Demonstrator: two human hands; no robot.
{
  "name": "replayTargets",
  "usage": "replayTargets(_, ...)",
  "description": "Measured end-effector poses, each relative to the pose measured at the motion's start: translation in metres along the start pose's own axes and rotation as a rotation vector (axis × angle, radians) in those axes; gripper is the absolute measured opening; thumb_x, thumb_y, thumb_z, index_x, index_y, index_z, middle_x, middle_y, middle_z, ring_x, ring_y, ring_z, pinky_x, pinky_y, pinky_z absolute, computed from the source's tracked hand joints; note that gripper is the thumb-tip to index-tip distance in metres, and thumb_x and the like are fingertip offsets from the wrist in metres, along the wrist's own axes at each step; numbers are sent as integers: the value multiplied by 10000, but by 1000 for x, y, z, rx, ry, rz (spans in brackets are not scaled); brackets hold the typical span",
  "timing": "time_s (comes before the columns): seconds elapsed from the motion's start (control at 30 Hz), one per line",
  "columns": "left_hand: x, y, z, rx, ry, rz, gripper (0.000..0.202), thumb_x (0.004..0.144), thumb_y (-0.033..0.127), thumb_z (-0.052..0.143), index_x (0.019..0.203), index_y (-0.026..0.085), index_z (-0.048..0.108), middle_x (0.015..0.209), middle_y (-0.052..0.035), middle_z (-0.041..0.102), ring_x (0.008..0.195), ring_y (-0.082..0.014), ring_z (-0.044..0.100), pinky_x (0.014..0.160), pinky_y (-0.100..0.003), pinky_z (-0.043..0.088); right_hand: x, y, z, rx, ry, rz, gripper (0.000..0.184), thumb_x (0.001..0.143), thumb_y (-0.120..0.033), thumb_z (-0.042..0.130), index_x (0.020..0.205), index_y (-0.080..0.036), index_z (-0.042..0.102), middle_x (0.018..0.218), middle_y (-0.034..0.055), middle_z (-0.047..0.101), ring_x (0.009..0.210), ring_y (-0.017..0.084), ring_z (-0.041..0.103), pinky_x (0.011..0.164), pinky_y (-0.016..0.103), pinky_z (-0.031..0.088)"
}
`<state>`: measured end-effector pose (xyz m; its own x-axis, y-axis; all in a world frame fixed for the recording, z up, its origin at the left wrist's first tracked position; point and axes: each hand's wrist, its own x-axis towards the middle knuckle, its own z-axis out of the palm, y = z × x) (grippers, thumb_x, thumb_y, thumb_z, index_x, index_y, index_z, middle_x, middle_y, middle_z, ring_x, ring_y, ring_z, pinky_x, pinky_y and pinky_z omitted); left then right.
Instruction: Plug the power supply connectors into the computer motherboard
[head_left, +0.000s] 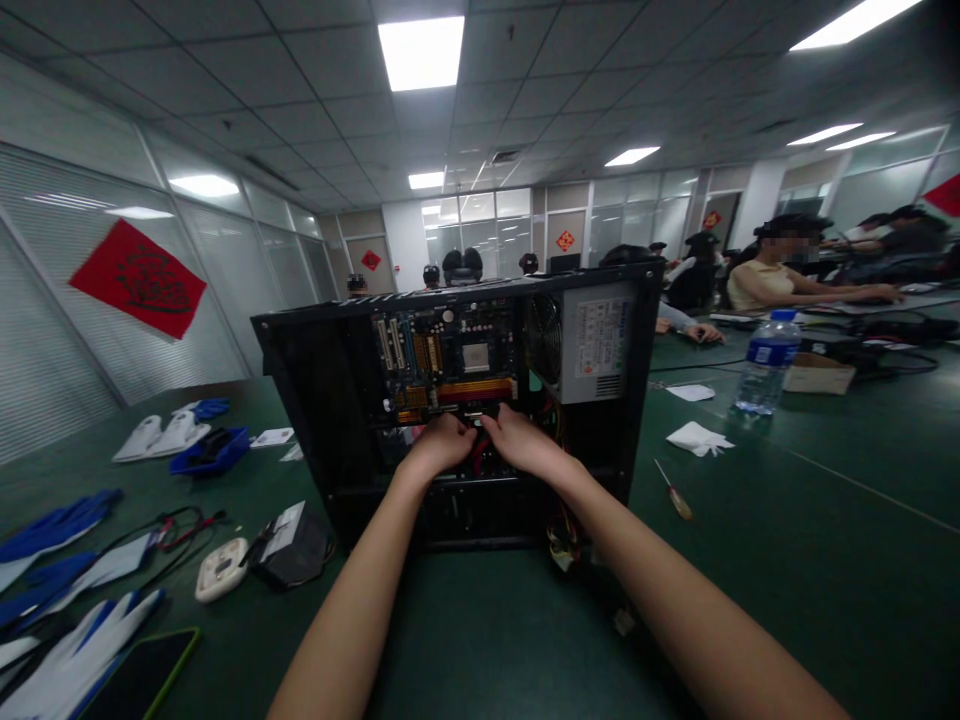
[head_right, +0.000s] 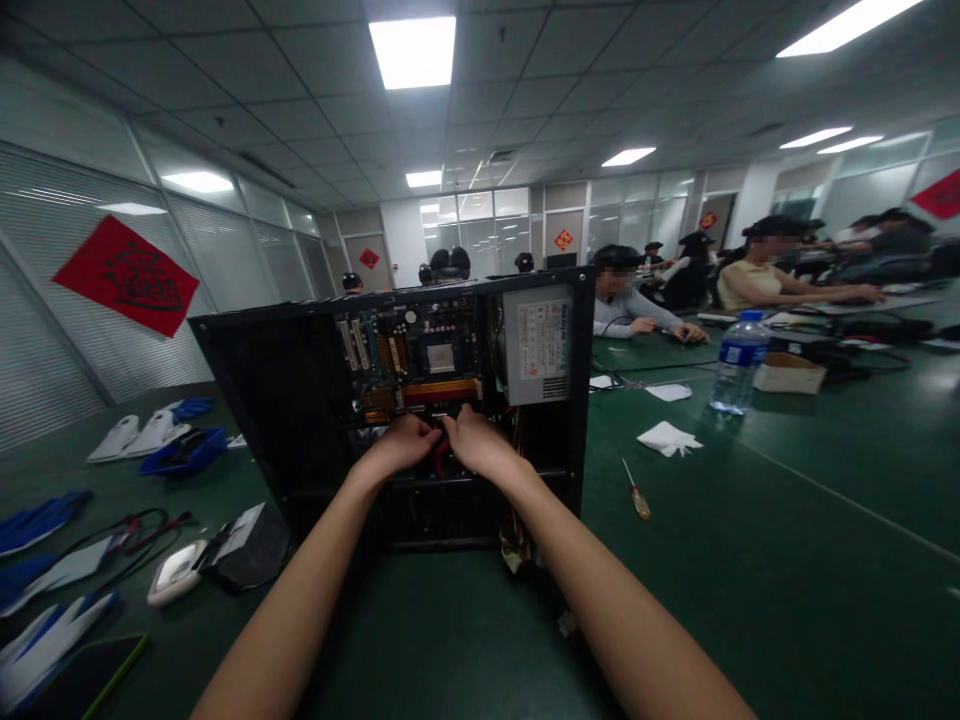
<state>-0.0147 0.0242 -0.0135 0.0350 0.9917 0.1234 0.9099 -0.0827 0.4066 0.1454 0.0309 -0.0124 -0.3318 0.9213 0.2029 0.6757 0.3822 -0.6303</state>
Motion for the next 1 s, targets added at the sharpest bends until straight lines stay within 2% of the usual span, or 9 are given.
replayTargets(0.27, -4, 6, -1, 16, 20, -43, 350, 907, 344, 494, 739, 156, 736, 766, -107, 741, 674, -191, 638, 558, -267, 342, 2, 0, 3, -62, -12, 23, 372, 1042, -345, 402, 1194, -48, 566, 1195, 254, 681, 1189, 317, 635, 903, 315, 442)
replayTargets(0.43, -7, 11, -2, 62, 51, -73, 324, 909, 335, 499, 833, 161, 761, 896, -145, 766, 820, -233, 701, 659, -278, 437, 4, 1, 8, -65, -22, 11, 354, 1039, -338, 401, 1195, -60, 554, 1192, 252, 683, 1180, 326, 640, 882, 324, 451)
replayTargets(0.67, -9, 16, -2, 85, 62, -109, 313, 891, 256, 485, 950, 121, 762, 1009, -208, 754, 944, -286, 725, 757, -309, 499, 6, -13, 18, -169, -24, 3, 341, 1031, -364, 378, 1162, -90, 533, 1113, 248, 704, 1057, 357, 689, 791, 361, 466)
replayTargets(0.87, -10, 15, -4, 91, 84, -112, 339, 908, 265, 451, 969, 120, 752, 1051, -222, 744, 1007, -315, 715, 799, -344, 520, 10, -11, 21, -128, -17, -7, 345, 1037, -372, 358, 1159, -89, 513, 1150, 258, 690, 1103, 368, 666, 815, 361, 456)
replayTargets(1.0, -11, 13, -4, 78, 81, -104, 324, 897, 269, 465, 946, 135, 756, 1032, -206, 752, 997, -316, 716, 790, -346, 522, 11, -9, 21, -65, -19, -17, 328, 1040, -342, 365, 1172, -79, 512, 1173, 259, 679, 1141, 340, 647, 842, 337, 447)
